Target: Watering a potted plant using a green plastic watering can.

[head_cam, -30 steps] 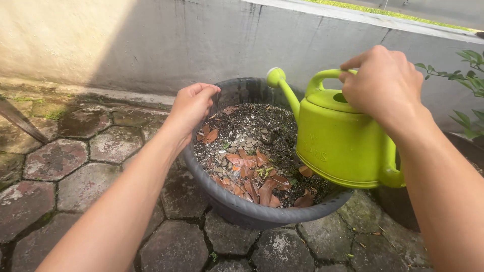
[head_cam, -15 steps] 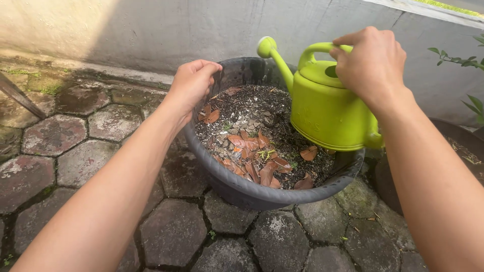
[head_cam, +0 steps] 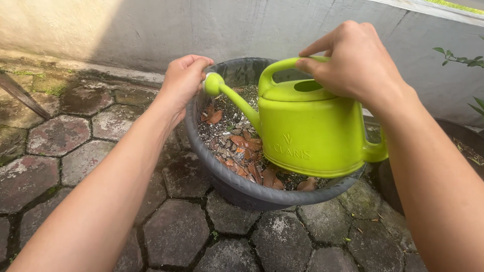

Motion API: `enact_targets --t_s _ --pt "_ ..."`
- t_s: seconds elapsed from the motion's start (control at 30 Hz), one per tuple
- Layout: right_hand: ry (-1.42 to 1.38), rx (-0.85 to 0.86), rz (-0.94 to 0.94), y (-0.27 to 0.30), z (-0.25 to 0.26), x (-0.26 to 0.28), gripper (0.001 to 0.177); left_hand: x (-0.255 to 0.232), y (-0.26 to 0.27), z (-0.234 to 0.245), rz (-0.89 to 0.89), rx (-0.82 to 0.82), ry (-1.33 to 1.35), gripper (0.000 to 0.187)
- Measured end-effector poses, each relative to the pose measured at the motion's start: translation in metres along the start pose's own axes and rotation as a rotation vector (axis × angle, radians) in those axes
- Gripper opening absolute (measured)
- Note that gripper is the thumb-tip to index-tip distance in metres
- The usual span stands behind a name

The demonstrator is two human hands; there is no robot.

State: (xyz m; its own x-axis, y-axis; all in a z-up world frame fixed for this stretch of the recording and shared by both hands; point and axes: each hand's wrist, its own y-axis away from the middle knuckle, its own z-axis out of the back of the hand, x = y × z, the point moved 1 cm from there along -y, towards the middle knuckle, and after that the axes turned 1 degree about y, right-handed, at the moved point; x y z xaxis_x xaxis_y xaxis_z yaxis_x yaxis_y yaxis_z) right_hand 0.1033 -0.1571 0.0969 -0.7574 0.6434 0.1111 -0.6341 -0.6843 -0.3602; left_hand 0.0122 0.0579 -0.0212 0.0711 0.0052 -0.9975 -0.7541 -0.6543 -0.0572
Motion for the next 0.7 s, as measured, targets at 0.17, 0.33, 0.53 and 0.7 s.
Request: enact_targets --t_s 0.17,0.33,0.53,0.7 --pt "0.119 0.070 -0.097 0.008 0.022 -0.005 0.026 -0.001 -0.001 0.001 0.018 -0.041 -0.038 0.021" --pt "0.298 -0.019 -0.047 0.005 0.021 -0.046 0.030 -0.004 0.000 -0.001 0.015 -0.044 -0.039 0.022" --pt "0.300 0.097 -0.333 0.003 0.014 -0.055 0.028 -0.003 0.000 -0.005 0.030 -0.010 -0.025 0.026" --pt "0.222 -0.070 -0.284 -0.008 -0.006 -0.073 0.023 0.000 0.000 -0.001 -0.037 0.042 -0.004 0.021"
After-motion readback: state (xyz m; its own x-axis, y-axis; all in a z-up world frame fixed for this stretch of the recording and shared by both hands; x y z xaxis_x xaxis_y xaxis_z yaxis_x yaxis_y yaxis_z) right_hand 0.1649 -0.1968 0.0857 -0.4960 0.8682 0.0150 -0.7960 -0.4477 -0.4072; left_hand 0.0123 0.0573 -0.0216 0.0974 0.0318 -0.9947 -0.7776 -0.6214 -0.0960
